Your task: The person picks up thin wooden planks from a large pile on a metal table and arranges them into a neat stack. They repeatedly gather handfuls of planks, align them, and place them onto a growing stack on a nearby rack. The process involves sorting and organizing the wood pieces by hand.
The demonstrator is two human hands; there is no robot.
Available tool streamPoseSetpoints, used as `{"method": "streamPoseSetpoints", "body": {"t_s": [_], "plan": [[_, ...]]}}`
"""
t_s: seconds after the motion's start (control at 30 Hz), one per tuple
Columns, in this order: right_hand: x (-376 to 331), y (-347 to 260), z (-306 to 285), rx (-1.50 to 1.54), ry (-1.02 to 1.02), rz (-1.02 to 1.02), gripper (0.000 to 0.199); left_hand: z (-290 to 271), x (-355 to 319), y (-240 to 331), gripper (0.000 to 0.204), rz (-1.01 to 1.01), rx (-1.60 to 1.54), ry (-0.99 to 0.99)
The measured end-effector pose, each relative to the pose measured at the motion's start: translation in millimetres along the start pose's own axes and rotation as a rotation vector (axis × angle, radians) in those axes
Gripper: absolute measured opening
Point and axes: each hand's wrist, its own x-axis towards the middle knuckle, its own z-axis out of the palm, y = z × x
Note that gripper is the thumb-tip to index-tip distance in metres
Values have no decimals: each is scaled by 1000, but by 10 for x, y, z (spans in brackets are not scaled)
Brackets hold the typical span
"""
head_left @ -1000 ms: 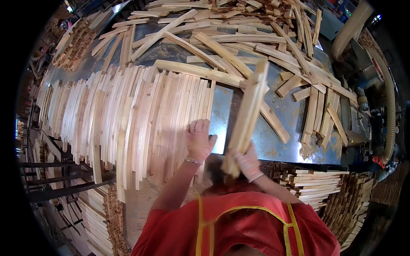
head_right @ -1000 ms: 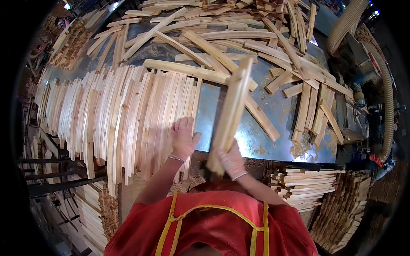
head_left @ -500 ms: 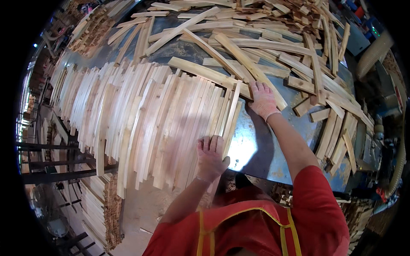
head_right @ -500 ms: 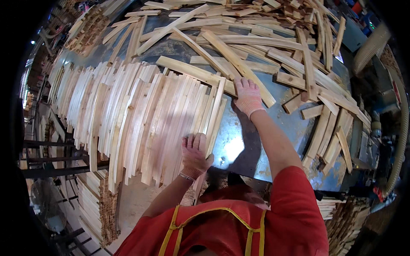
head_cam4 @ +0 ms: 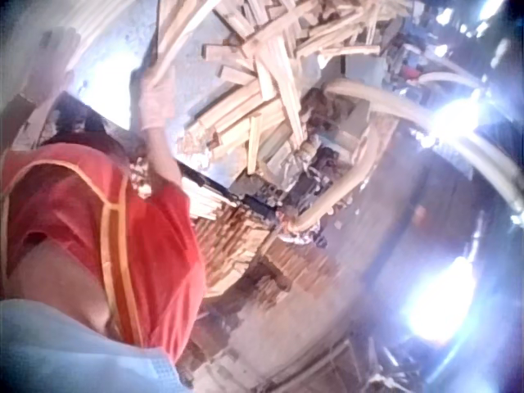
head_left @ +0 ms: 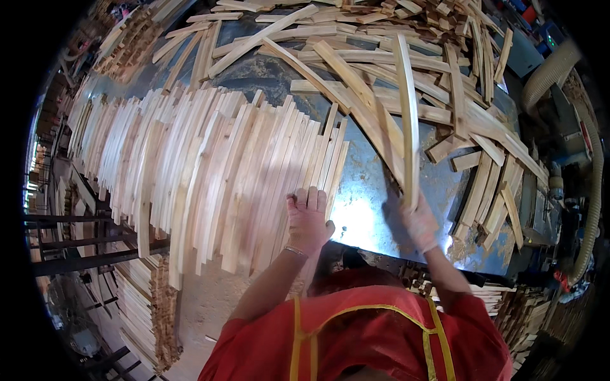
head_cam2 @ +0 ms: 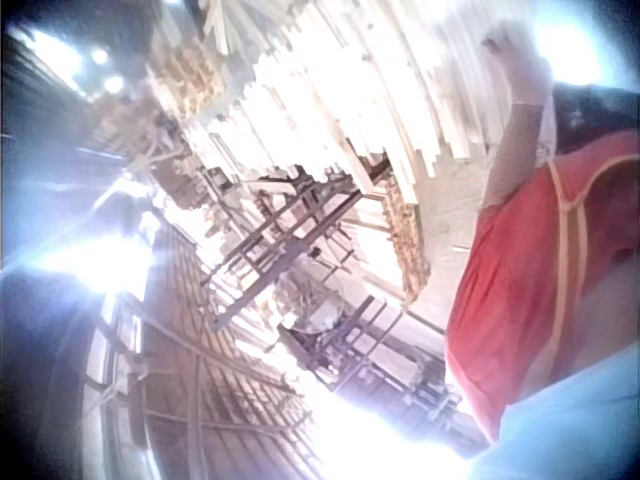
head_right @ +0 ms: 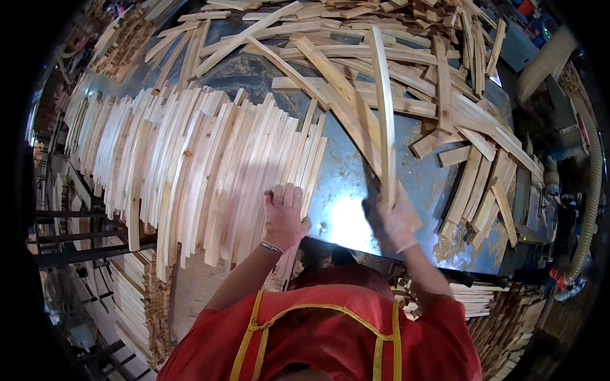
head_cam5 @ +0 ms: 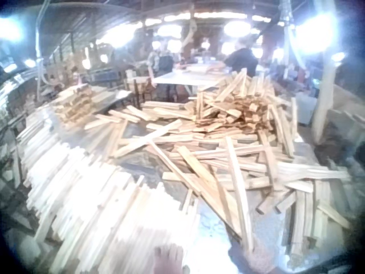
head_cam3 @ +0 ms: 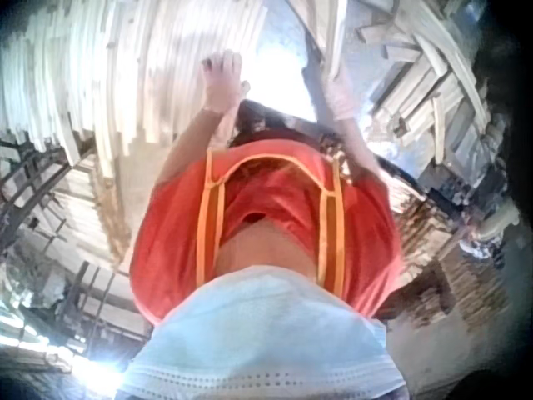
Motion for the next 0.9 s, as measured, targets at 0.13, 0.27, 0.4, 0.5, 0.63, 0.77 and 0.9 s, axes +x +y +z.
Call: {"method": "streamPoseSetpoints", "body": {"t_s": [0.13, 0.27, 0.4, 0.5, 0.63, 0.77, 0.9], "plan": [[-1093, 681, 874, -64, -254, 229, 57, 55, -6, -138, 81, 80, 1, 59], [-1474, 229, 1212, -340, -830, 15, 55, 64, -58, -83, 88, 69, -114, 35], [-460, 186, 1199, -367, -999, -716, 44, 82, -205, 29, 88, 128, -54, 11], [144, -450, 464, -478, -156, -206, 45, 154, -267, -57, 84, 133, -37, 0], [769, 676, 61, -741, 216, -234, 85, 11, -168, 43, 77, 171, -64, -45], [354, 574, 21, -148, -87, -28, 95, 238, -270, -39, 70, 154, -36, 129], [-513, 354, 534, -395, -510, 387, 85, 77, -172, 44, 63, 155, -125, 107]]}}
